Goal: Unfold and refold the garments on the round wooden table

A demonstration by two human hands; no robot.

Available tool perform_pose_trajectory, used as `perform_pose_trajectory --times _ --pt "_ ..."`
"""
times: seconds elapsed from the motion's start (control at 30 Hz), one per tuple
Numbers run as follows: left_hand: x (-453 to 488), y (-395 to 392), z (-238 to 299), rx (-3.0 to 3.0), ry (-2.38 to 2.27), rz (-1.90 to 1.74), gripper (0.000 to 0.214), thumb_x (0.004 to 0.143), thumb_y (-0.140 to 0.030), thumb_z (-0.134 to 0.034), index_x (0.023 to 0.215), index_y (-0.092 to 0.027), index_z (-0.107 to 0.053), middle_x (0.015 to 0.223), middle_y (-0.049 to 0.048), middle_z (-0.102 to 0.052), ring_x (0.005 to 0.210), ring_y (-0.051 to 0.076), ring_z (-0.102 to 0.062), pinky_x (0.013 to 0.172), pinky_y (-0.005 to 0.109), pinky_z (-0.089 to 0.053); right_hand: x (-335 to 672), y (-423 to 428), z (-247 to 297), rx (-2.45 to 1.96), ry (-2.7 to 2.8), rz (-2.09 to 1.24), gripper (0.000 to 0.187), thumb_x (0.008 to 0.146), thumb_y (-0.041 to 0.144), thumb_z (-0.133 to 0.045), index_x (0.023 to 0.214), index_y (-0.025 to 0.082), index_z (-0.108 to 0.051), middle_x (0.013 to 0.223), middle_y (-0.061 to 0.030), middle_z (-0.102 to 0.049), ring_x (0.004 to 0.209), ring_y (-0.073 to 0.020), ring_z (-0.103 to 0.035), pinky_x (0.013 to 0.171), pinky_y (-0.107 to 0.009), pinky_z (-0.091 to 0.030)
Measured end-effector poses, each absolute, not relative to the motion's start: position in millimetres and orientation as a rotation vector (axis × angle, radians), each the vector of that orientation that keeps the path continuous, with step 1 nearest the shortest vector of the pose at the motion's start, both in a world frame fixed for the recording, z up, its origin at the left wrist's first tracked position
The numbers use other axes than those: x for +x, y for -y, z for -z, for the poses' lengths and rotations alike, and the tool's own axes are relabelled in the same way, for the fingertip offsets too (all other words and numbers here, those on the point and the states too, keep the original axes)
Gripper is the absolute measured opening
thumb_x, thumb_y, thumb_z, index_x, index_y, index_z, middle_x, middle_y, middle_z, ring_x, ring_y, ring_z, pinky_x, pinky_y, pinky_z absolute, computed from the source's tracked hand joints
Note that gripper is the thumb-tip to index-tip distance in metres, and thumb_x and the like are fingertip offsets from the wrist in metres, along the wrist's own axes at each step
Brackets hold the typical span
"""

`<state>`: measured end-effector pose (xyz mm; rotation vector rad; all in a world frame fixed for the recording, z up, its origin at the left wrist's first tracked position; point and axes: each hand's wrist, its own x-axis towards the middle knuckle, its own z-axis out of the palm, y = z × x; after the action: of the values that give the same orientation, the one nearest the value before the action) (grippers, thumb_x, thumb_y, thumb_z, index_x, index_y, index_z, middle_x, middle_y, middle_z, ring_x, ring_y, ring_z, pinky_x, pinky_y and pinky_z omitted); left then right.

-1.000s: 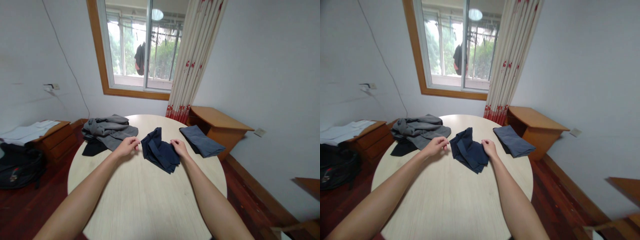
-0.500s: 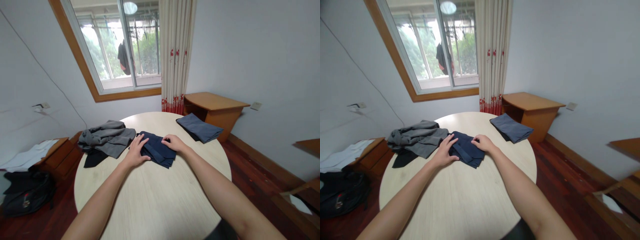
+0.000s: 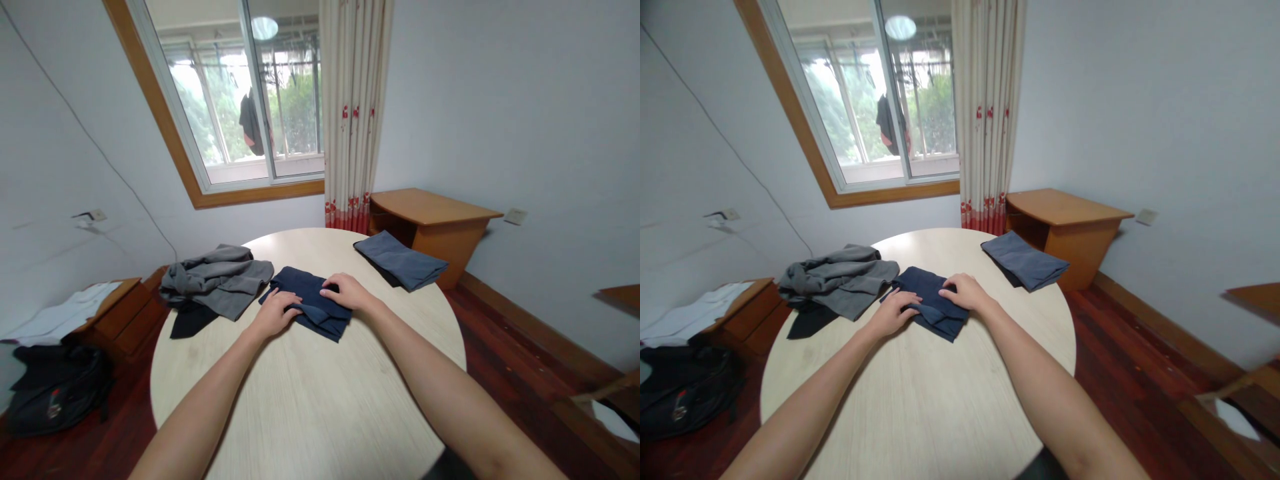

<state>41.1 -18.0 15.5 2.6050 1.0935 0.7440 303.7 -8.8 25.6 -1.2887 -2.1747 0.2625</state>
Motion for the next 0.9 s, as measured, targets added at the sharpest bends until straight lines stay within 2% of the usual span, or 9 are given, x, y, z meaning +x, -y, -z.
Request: perform_pose_trajectory --times 0.23,0.33,0.5,0.67,0.9 --pt "37.1 15.8 -13.1 2.594 -1.066 -0.834 0.015 0.09 -0.025 -0.061 0.099 -0.025 -0.074 0.108 0.0034 -0.075 0.107 0.024 -0.066 0.112 0.047 -0.034 289.9 28.1 -38.2 -1.202 2.374 -0.38 0.05 0.079 0.055 -0.072 0.113 0.018 -0.073 0.116 -0.0112 -0.072 0.107 -0.028 -0.067 0.095 -0.037 -0.048" --pt "34.4 14.2 -10.7 2.575 -1.001 -0.893 0.013 0.088 -0.032 -0.067 0.096 -0.025 -0.074 0.104 0.003 -0.076 0.103 0.023 -0.067 0.105 0.042 -0.042 290.4 29.7 -39.6 -1.235 2.41 -0.394 0.054 0.077 0.057 -0.072 0.116 0.018 -0.072 0.12 -0.0119 -0.071 0.111 -0.0299 -0.066 0.098 -0.039 -0.047" --pt "32.4 9.7 -5.3 2.452 -1.002 -1.048 0.014 0.086 -0.034 -0.068 0.089 -0.021 -0.074 0.095 0.005 -0.075 0.091 0.021 -0.067 0.086 0.034 -0.05 294.4 24.8 -36.1 -1.258 2.36 -0.443 0.047 0.081 0.05 -0.07 0.117 0.019 -0.071 0.121 -0.0109 -0.071 0.112 -0.0283 -0.066 0.098 -0.038 -0.048" --pt "32.8 10.8 -9.1 2.453 -0.99 -1.01 0.015 0.087 -0.032 -0.067 0.084 -0.02 -0.075 0.089 0.0049 -0.076 0.083 0.02 -0.067 0.081 0.031 -0.05 293.6 21.8 -31.7 -1.271 2.377 -0.393 0.037 0.083 0.036 -0.069 0.116 0.019 -0.071 0.12 -0.0104 -0.071 0.11 -0.0271 -0.066 0.098 -0.037 -0.048" --pt "32.1 13.7 -17.3 2.331 -1.165 -1.053 0.019 0.086 -0.035 -0.066 0.082 -0.019 -0.076 0.079 0.0026 -0.076 0.065 0.017 -0.065 0.065 0.028 -0.046 293.4 20.4 -31.0 -1.256 2.366 -0.391 0.031 0.086 0.031 -0.065 0.113 0.019 -0.072 0.117 -0.0088 -0.073 0.108 -0.0248 -0.067 0.097 -0.035 -0.048"
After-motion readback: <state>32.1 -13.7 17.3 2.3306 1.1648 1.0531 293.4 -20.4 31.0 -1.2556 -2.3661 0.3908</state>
